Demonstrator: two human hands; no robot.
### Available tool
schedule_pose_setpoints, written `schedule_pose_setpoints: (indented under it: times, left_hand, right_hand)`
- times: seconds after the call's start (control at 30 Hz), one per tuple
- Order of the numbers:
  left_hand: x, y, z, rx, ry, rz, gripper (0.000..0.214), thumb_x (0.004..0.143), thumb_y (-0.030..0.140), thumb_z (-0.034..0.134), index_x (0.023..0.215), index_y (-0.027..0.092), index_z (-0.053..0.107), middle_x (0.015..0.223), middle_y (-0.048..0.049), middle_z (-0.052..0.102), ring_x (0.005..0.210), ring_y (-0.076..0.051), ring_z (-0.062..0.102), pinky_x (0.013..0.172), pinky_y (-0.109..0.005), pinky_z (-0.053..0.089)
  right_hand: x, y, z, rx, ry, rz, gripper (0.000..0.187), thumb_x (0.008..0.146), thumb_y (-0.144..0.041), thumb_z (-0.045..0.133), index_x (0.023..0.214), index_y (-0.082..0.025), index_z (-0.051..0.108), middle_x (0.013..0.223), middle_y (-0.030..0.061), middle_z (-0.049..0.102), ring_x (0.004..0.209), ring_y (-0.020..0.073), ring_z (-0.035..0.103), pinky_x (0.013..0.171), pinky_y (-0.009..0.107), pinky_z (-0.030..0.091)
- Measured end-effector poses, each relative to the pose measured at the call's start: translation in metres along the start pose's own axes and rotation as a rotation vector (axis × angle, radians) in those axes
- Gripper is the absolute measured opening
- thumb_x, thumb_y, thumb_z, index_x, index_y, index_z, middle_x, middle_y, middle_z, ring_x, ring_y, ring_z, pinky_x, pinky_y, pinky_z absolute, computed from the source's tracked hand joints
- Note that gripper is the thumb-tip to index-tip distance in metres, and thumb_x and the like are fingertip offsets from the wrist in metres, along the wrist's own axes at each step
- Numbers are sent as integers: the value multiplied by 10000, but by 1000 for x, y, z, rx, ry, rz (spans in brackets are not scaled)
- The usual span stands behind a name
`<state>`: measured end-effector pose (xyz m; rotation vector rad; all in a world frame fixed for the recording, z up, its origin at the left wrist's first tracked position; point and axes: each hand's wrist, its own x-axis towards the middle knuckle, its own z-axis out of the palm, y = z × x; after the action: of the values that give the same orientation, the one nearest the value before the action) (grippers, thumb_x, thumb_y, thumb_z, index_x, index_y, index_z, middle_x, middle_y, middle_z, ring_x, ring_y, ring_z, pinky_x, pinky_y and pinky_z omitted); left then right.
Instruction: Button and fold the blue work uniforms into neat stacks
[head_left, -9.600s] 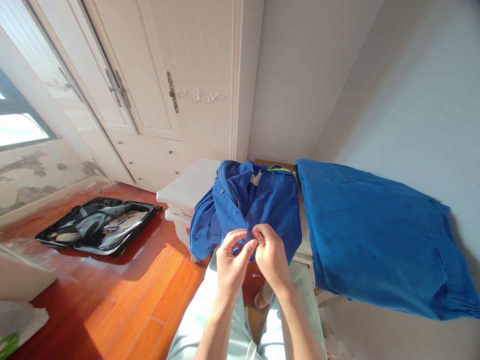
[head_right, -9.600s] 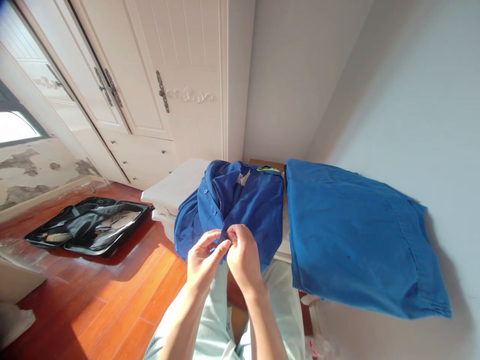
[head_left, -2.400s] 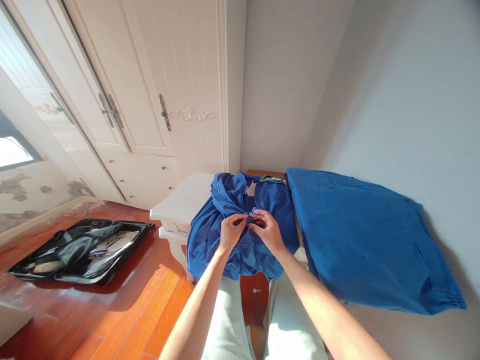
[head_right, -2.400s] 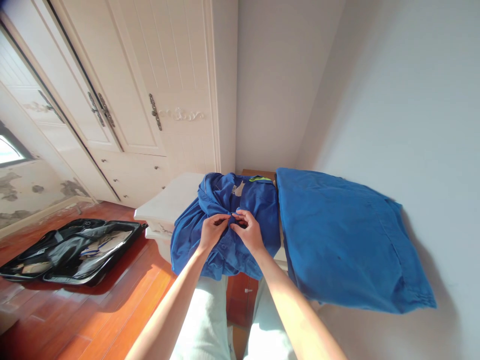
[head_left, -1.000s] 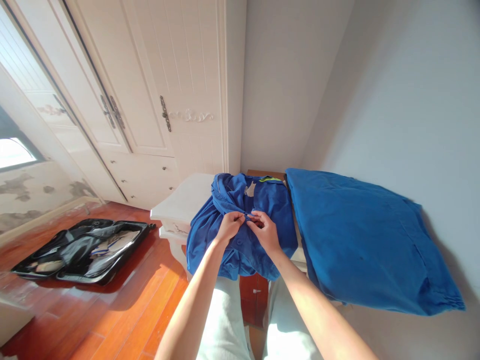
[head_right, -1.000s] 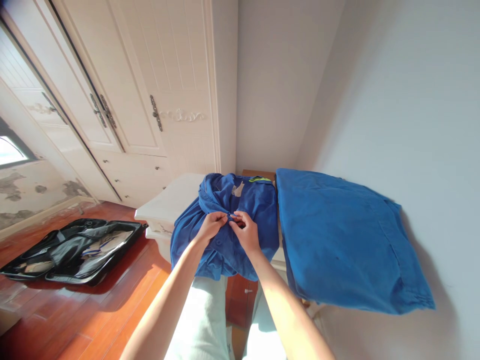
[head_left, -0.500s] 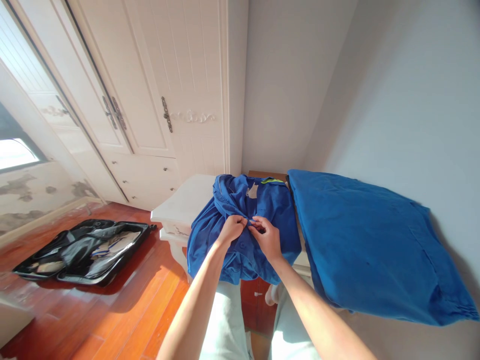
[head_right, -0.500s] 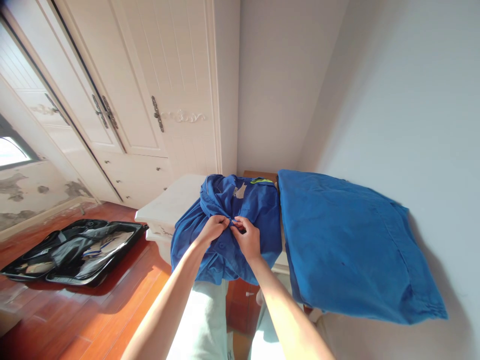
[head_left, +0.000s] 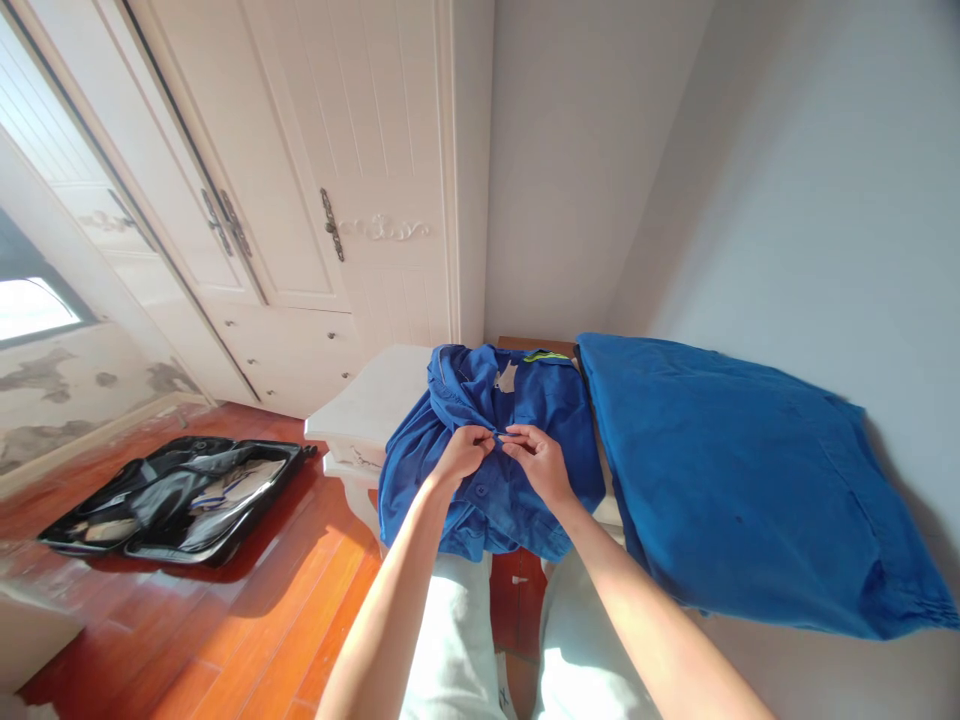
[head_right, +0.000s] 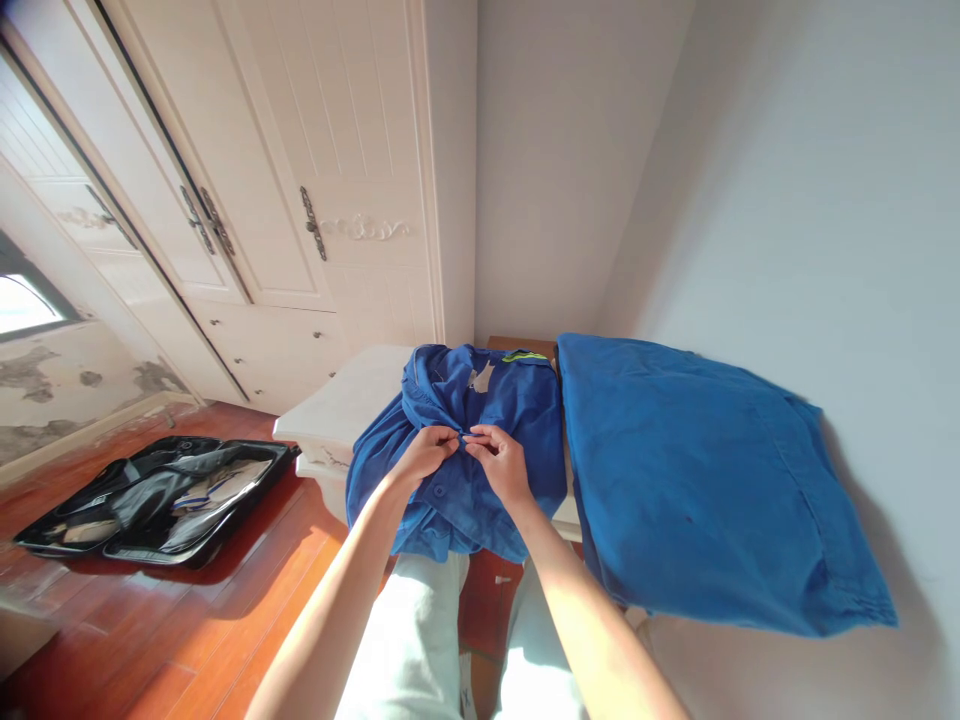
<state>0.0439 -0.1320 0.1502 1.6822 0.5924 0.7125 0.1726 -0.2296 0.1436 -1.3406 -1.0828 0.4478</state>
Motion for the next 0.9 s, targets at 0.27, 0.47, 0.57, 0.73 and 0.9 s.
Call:
schedule_pose_setpoints:
  times: [0.27,0.47,0.57,0.73,0.9]
  left_hand:
    - [4,-2,-1,-9,-24,-28,205,664,296,596,538,171,493,496,57,357,497,-80,273,501,-231,184]
    - [4,-4,0,-11,-16,-36,180,672,276,581,552,168,503,503,52,380,491,-82,292,492,-225,197]
    - [3,-5,0,-18,-13,-18,150,688,267,571,589,160,535,532,44,412,504,-83,308,496,-224,208]
    - [3,-6,-1,-34,-23,5,112,684,241,595,676,133,625,607,18,509,551,-93,380,520,-221,248]
    - [3,-6,-2,-47,-34,-3,120,673,227,604,714,125,652,619,10,529,569,-100,404,539,-221,266]
  right_hand:
    - [1,0,-2,-2,-15,28,355,718,-375,737,1014,-207,638,922,74,769,892,256,723,821,394,550]
    - [4,-3,-4,5,-46,59,378,720,-377,740,1037,-203,631,938,74,767,902,253,722,837,403,550]
    - [4,-3,-4,25,-59,48,394,725,-391,742,1051,-202,627,958,77,765,927,254,718,853,402,546]
    - [4,1,-3,31,-30,31,379,729,-387,735,1039,-200,625,967,82,762,928,251,714,850,398,542]
    - [5,1,-4,57,-75,53,397,709,-349,750,1052,-196,621,967,76,761,937,240,711,866,387,541]
